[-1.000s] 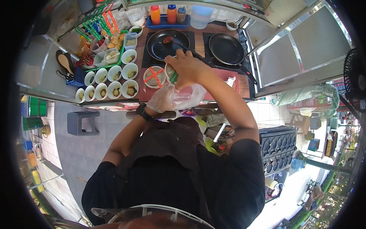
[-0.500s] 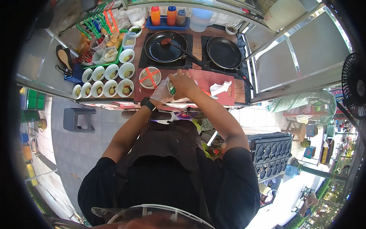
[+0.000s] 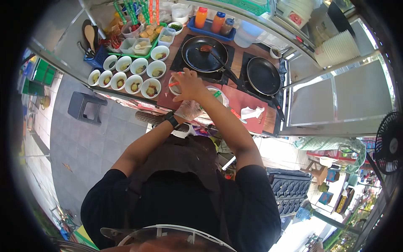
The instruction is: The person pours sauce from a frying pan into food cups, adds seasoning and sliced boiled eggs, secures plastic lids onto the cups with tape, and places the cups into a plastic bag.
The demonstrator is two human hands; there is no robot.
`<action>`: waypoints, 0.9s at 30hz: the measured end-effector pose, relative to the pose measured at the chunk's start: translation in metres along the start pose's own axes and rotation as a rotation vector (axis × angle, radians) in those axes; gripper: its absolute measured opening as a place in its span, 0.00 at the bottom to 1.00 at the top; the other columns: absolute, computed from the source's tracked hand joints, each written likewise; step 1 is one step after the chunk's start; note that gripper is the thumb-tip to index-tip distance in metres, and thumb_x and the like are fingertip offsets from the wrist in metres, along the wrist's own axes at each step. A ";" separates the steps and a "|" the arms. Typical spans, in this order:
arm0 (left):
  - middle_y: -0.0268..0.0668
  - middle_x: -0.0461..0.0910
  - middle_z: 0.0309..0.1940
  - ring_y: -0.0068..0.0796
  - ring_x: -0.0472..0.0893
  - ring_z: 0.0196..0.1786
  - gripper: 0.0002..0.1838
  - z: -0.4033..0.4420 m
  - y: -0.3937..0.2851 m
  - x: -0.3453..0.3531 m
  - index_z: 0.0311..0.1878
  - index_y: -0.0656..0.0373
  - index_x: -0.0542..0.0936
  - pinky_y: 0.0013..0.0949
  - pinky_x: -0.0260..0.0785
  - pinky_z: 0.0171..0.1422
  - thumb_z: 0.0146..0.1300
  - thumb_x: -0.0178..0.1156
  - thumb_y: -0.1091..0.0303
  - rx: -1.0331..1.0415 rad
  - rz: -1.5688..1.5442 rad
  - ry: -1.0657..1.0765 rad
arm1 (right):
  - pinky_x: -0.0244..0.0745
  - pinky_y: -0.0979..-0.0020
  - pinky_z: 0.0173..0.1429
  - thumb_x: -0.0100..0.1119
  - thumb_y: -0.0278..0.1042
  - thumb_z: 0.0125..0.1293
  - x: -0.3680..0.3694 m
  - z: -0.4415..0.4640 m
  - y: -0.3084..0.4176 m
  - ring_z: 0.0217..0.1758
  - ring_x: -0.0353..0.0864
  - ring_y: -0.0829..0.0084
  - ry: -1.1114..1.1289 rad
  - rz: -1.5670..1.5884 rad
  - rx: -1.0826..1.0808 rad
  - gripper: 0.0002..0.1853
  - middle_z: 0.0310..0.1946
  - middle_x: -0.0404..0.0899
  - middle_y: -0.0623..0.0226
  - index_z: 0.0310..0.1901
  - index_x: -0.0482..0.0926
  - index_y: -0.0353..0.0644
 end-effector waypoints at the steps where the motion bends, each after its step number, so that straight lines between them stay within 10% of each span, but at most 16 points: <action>1: 0.42 0.86 0.54 0.44 0.85 0.56 0.18 -0.004 -0.004 -0.007 0.59 0.57 0.84 0.53 0.79 0.55 0.67 0.62 0.64 0.027 0.029 -0.043 | 0.73 0.36 0.71 0.88 0.56 0.43 0.009 0.009 -0.001 0.75 0.67 0.35 0.003 0.000 -0.013 0.58 0.73 0.66 0.48 0.78 0.68 0.62; 7: 0.42 0.86 0.49 0.46 0.84 0.55 0.19 -0.012 -0.011 -0.007 0.55 0.60 0.86 0.49 0.76 0.58 0.60 0.67 0.67 0.078 0.034 -0.202 | 0.79 0.32 0.61 0.88 0.46 0.35 0.035 0.031 0.004 0.69 0.72 0.39 0.164 -0.174 -0.029 0.52 0.67 0.69 0.52 0.70 0.76 0.67; 12: 0.51 0.85 0.48 0.51 0.83 0.54 0.23 -0.020 0.047 -0.041 0.60 0.61 0.81 0.48 0.76 0.62 0.61 0.65 0.69 -0.348 -1.134 -0.436 | 0.82 0.37 0.61 0.85 0.42 0.37 -0.012 0.023 0.005 0.66 0.73 0.39 0.139 -0.105 -0.071 0.48 0.64 0.70 0.54 0.67 0.77 0.66; 18: 0.39 0.85 0.34 0.33 0.86 0.39 0.20 -0.017 0.058 -0.054 0.58 0.58 0.81 0.38 0.79 0.50 0.64 0.69 0.65 -0.326 -1.511 -0.157 | 0.79 0.44 0.68 0.83 0.37 0.40 -0.090 -0.027 0.016 0.67 0.71 0.40 0.199 -0.098 -0.024 0.47 0.65 0.70 0.55 0.68 0.76 0.63; 27: 0.33 0.85 0.61 0.28 0.84 0.62 0.37 -0.013 0.067 -0.027 0.78 0.58 0.73 0.36 0.77 0.69 0.66 0.73 0.68 -0.395 -2.082 -0.121 | 0.81 0.44 0.62 0.84 0.39 0.39 -0.077 -0.091 -0.016 0.63 0.74 0.44 0.160 -0.188 -0.041 0.48 0.62 0.71 0.56 0.69 0.76 0.65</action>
Point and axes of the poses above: each hand's wrist, its own z-axis towards the middle knuckle, its own x-axis out of the palm, y = z × x, the point moved 10 cm from there along z, towards the middle knuckle
